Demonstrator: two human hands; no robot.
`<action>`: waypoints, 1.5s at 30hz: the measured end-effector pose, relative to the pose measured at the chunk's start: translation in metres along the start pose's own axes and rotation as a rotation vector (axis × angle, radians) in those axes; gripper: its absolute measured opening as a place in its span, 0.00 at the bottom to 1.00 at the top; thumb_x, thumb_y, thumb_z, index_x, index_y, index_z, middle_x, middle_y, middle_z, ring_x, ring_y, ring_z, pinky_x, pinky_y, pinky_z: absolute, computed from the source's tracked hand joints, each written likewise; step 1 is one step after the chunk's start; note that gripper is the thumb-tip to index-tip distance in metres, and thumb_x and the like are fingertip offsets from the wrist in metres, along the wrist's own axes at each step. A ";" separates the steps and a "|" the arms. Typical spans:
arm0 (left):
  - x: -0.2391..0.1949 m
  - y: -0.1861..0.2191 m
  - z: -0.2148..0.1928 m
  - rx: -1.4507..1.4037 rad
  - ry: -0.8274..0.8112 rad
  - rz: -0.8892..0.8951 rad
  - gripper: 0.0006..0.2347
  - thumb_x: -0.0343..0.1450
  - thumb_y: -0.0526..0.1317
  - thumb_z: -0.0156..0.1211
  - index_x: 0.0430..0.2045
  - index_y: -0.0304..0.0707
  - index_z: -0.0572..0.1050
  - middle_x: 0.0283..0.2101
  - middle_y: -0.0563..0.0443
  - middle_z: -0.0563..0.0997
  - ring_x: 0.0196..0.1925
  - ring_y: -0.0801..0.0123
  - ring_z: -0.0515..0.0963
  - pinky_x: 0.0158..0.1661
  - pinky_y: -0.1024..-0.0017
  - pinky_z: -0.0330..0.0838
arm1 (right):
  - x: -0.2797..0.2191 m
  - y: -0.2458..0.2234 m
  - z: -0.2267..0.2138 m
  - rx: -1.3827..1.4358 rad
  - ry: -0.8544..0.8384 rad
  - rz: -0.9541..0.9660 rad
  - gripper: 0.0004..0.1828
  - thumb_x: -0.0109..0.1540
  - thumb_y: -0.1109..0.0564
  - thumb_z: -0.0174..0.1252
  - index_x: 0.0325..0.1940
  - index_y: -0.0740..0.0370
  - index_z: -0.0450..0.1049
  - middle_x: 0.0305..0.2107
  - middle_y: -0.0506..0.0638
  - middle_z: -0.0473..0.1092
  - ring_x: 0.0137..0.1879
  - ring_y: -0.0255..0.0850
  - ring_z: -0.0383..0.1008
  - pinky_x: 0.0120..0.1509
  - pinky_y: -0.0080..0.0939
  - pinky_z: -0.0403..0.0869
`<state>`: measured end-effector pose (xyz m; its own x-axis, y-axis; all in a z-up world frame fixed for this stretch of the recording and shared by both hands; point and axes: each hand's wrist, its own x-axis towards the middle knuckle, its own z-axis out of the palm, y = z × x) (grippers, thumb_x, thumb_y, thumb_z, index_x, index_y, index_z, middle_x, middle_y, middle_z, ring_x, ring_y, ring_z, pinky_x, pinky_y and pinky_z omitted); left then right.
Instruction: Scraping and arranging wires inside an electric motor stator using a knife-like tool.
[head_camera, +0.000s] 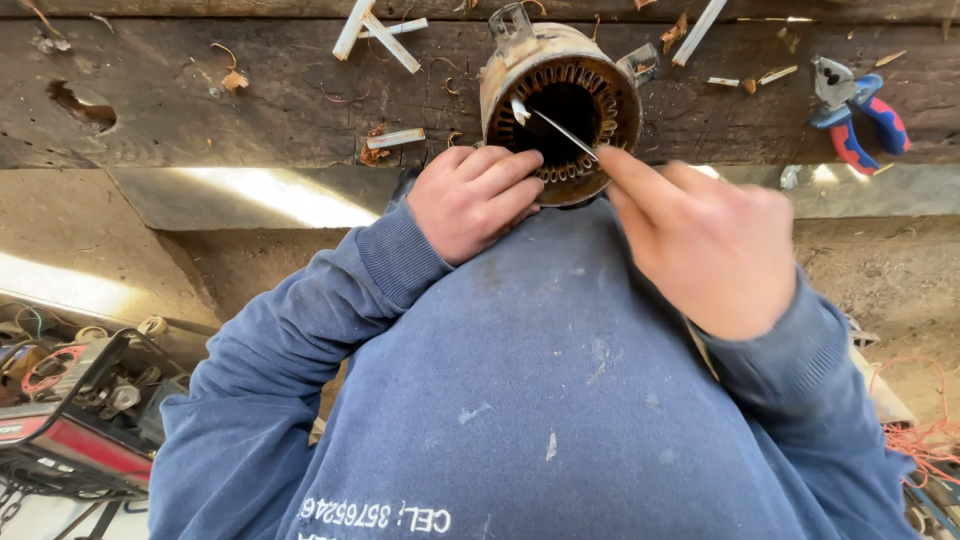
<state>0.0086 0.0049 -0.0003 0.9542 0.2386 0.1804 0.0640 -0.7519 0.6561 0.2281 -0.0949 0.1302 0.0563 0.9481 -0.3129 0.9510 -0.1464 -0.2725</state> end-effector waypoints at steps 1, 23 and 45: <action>-0.002 0.001 0.001 -0.013 -0.009 0.007 0.10 0.75 0.43 0.64 0.45 0.38 0.79 0.56 0.46 0.79 0.53 0.62 0.79 0.47 0.65 0.73 | -0.010 0.000 -0.010 0.025 -0.014 0.028 0.15 0.67 0.52 0.64 0.59 0.49 0.82 0.21 0.50 0.69 0.23 0.46 0.72 0.27 0.44 0.69; 0.029 -0.022 -0.114 0.105 0.230 -0.225 0.16 0.74 0.27 0.70 0.56 0.34 0.77 0.57 0.43 0.78 0.57 0.52 0.78 0.57 0.60 0.74 | -0.067 0.037 0.047 0.339 0.120 0.200 0.16 0.71 0.53 0.64 0.63 0.52 0.80 0.27 0.49 0.71 0.30 0.44 0.72 0.34 0.43 0.69; 0.004 0.006 -0.003 0.116 -0.133 -0.072 0.24 0.76 0.46 0.66 0.66 0.38 0.71 0.69 0.45 0.72 0.70 0.58 0.70 0.70 0.49 0.58 | -0.039 0.021 0.062 0.444 0.075 0.109 0.19 0.70 0.55 0.60 0.65 0.55 0.77 0.31 0.51 0.77 0.32 0.45 0.77 0.36 0.43 0.73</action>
<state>0.0116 0.0030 0.0068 0.9758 0.2164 0.0324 0.1592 -0.8034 0.5737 0.2268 -0.1522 0.0803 0.1863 0.9357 -0.2996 0.7166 -0.3380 -0.6101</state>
